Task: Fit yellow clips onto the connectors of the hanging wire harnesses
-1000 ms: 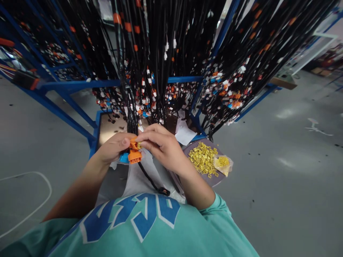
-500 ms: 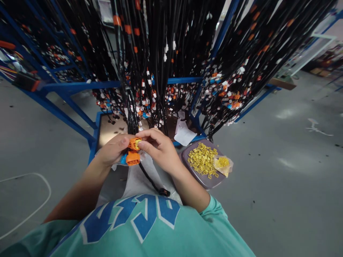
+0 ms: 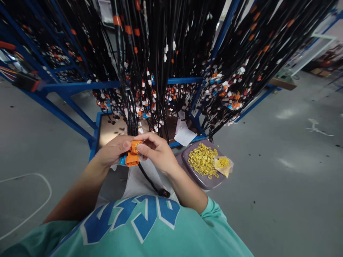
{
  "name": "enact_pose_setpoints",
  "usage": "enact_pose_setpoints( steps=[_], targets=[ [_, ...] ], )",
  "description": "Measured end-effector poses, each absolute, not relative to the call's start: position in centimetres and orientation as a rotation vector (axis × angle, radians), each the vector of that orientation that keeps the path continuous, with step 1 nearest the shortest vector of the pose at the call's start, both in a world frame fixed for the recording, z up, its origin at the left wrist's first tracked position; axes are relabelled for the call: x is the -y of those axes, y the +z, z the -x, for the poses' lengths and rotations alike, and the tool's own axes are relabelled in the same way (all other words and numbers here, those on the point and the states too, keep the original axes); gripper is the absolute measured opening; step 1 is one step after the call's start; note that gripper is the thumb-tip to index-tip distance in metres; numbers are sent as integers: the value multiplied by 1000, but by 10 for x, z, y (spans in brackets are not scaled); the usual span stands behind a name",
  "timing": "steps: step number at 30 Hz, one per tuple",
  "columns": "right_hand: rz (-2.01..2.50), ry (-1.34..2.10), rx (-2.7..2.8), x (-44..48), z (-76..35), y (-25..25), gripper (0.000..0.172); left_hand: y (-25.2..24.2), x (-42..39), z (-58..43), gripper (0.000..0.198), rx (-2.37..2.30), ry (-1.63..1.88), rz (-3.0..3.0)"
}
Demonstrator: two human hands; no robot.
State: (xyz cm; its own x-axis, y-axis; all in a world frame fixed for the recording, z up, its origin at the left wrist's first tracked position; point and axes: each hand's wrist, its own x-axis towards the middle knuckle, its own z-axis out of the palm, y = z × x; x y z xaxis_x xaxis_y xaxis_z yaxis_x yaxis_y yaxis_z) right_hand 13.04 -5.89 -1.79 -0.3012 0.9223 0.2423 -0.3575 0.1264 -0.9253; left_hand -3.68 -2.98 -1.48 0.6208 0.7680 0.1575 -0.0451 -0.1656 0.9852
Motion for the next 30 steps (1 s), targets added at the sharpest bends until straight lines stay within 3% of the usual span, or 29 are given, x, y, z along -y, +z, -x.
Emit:
enact_pose_setpoints(
  steps=[12, 21, 26, 30],
  targets=[
    [639, 1433, 1261, 53, -125, -25, 37, -12, 35, 34, 53, -655, 849, -1504],
    [609, 1524, 1235, 51, -133, -22, 31, -13, 38, 33, 49, -689, 858, -1501],
    [670, 1526, 1181, 42, -129, -27, 40, -12, 40, 21, 48, -693, 913, -1263],
    [684, 1285, 1233, 45, -131, -32, 42, -14, 37, 13, 51, -756, 1069, -1103]
  ],
)
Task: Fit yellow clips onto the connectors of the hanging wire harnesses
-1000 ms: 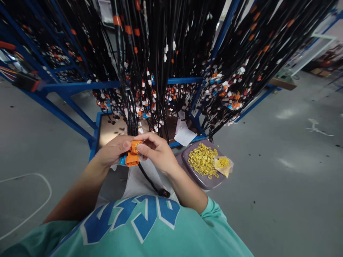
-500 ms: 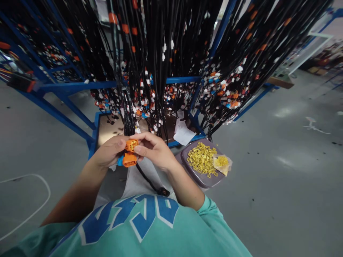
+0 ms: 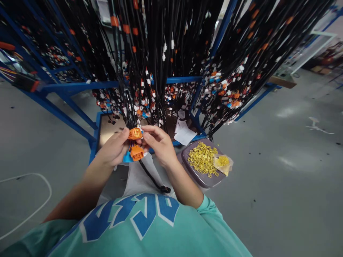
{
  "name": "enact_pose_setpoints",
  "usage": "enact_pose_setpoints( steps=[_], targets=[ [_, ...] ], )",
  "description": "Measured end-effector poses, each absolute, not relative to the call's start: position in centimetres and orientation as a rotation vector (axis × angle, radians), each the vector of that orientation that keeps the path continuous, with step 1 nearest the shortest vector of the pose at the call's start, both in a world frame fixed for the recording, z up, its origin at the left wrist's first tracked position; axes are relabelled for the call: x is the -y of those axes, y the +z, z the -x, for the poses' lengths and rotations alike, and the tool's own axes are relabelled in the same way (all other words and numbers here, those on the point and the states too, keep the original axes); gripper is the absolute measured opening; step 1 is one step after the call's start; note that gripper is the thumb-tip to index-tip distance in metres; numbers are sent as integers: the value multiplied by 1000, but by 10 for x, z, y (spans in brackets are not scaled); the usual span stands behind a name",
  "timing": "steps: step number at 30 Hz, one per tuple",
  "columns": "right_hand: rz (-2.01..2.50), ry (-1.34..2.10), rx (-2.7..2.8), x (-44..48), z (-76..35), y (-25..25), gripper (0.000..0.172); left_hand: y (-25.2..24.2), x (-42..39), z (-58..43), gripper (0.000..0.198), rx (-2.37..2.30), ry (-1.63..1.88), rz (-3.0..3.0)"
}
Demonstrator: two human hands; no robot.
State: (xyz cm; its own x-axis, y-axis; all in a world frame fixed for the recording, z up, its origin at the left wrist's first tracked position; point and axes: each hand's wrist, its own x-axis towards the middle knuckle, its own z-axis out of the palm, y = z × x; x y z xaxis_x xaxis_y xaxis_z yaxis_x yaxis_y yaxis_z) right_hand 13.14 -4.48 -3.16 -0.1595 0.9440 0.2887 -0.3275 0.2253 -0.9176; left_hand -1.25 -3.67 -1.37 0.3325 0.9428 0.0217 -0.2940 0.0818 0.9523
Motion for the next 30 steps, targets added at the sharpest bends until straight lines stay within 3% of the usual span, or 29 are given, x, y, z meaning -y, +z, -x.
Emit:
enact_pose_setpoints(
  steps=[5, 8, 16, 24, 30],
  targets=[
    [817, 701, 1675, 64, -137, -32, 40, -12, 33, 9, 54, -829, 1178, -1043],
    [846, 517, 1790, 69, -137, -32, 32, -9, 35, 13, 59, -776, 1142, -1084],
    [927, 794, 1513, 62, -129, -42, 35, -5, 38, 34, 43, -850, 962, -1376],
    [883, 247, 1770, 55, -132, -33, 31, -5, 30, 40, 39, -796, 865, -1288],
    [897, 350, 1769, 51, -160, -48, 42, -10, 21, 26, 37, -762, 902, -1182]
  ],
)
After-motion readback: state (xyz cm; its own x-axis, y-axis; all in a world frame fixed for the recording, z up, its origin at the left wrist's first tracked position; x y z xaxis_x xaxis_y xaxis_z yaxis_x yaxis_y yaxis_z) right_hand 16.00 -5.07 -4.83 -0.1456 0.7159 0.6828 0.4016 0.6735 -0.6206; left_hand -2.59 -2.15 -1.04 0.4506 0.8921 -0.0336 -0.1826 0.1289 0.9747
